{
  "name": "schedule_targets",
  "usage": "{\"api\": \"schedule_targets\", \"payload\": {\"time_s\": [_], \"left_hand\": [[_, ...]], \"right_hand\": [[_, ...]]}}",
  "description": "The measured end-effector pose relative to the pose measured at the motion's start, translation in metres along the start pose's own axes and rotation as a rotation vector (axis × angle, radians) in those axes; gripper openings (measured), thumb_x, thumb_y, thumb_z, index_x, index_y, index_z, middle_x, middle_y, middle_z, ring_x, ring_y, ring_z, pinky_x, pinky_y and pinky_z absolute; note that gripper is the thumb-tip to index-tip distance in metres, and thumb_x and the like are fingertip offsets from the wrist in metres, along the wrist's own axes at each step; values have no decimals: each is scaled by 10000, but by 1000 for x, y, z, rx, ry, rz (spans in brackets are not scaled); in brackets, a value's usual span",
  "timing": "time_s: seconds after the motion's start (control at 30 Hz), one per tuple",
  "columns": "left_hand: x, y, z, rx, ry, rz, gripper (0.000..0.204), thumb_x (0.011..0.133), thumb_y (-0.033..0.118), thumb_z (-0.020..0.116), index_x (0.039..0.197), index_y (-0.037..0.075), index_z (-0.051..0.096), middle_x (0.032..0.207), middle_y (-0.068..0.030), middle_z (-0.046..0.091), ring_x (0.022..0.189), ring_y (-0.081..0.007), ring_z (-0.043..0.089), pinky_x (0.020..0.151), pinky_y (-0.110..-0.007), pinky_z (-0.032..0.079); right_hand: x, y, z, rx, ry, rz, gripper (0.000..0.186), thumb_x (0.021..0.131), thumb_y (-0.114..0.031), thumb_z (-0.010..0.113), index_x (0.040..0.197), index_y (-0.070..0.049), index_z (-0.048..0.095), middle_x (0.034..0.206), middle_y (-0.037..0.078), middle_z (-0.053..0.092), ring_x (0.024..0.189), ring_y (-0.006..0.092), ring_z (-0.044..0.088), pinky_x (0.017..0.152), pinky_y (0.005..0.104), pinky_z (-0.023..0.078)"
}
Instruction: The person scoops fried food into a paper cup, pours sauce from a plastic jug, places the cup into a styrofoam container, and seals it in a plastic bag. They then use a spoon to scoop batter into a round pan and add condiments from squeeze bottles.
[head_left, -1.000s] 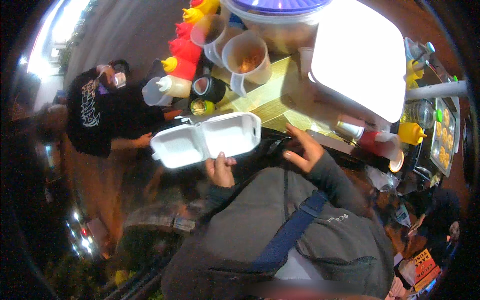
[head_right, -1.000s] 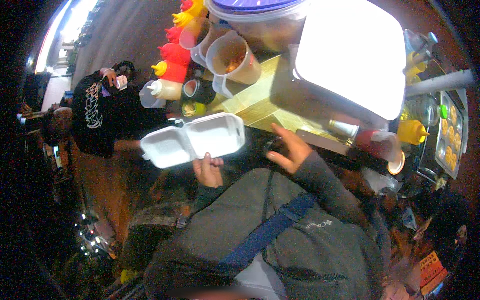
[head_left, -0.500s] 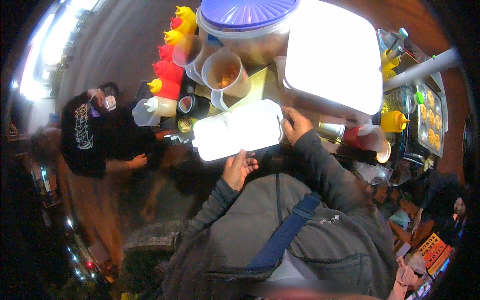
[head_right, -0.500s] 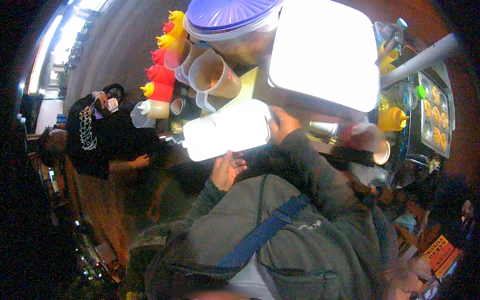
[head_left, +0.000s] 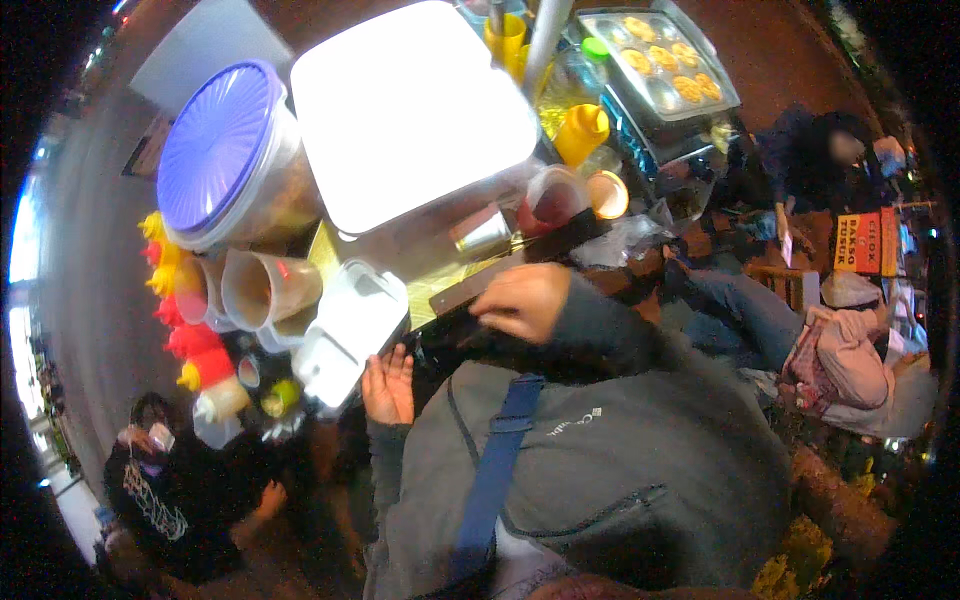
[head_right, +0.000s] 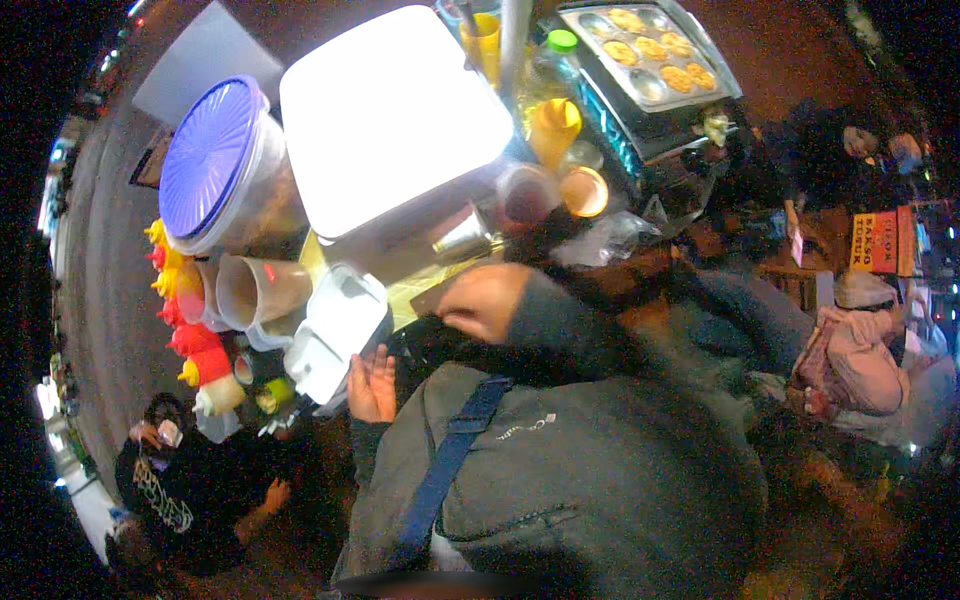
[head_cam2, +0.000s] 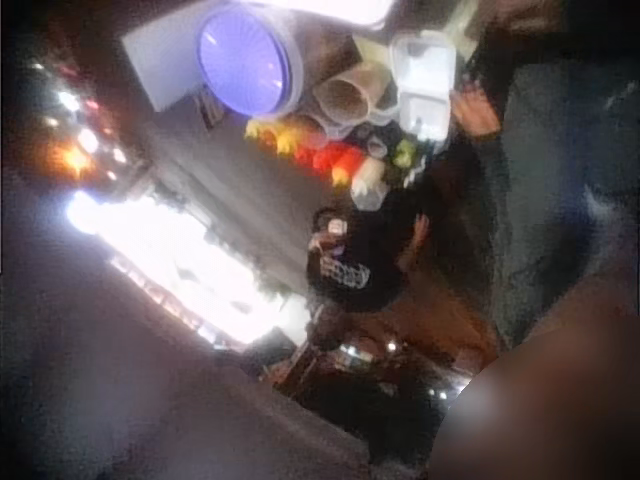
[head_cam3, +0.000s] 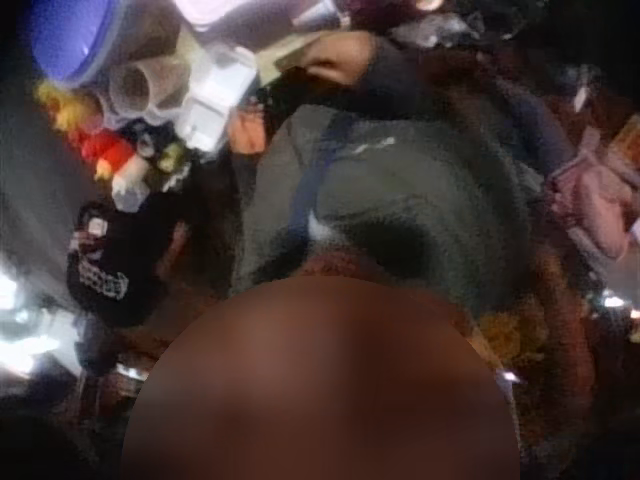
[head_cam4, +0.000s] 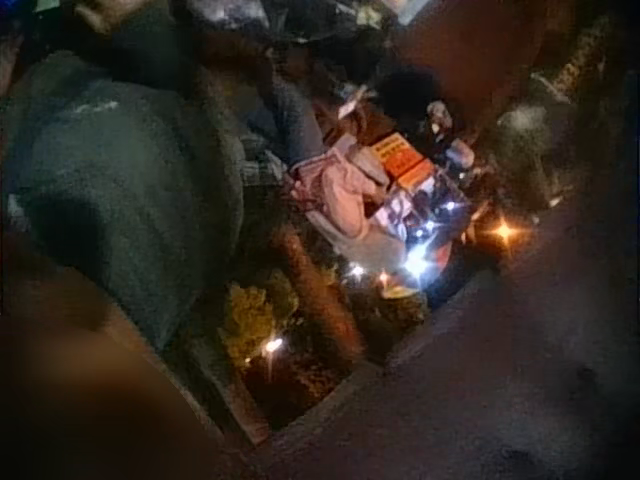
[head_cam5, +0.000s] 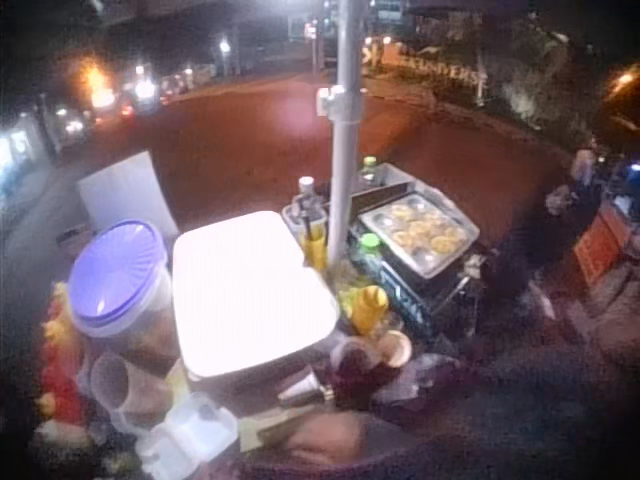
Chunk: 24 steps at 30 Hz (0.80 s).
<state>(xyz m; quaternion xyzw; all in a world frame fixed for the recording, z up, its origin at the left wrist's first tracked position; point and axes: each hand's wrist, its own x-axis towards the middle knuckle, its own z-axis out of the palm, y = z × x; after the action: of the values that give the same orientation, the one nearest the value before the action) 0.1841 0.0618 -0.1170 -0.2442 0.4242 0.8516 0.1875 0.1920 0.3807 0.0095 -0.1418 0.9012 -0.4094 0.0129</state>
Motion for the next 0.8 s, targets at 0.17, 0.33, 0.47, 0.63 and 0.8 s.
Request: {"api": "schedule_targets", "payload": {"time_s": [0.17,0.33,0.47,0.63,0.8], "left_hand": [[1,4,-6,10,-68,-69,276,1023,278,507,1182,52,513,1167,-111,615,1050,-238,620,889,-388,527],[7,4,-15,6,-163,-199,298,1004,311,542,1172,66,524,1168,-116,628,1043,-249,625,874,-397,537],[9,3,-15,0,-146,-278,237,1001,268,554,1112,58,544,1126,-133,648,1018,-261,640,846,-408,549],[10,7,-10,41,-136,-289,238,1007,251,541,1131,48,532,1132,-137,637,1018,-274,639,836,-408,551],[10,9,-11,102,-174,-285,319,993,288,568,1191,54,482,1152,-140,617,1016,-279,639,824,-414,548]], "right_hand": [[-21,24,-90,-398,594,275,253,824,-137,651,1062,-54,651,985,176,671,946,368,638,829,444,504],[2,55,-97,-362,391,342,298,865,-197,629,1129,-60,644,1022,189,679,961,380,643,824,445,509],[9,58,-91,-444,369,437,267,879,-184,628,1120,-78,674,1005,157,699,925,340,680,783,387,542],[10,48,-103,-521,493,391,275,831,-166,665,1099,-109,693,925,111,705,853,321,677,732,395,537],[17,10,-113,-850,778,-23,240,848,-75,637,1082,-73,689,940,145,670,884,338,630,779,432,502]]}}
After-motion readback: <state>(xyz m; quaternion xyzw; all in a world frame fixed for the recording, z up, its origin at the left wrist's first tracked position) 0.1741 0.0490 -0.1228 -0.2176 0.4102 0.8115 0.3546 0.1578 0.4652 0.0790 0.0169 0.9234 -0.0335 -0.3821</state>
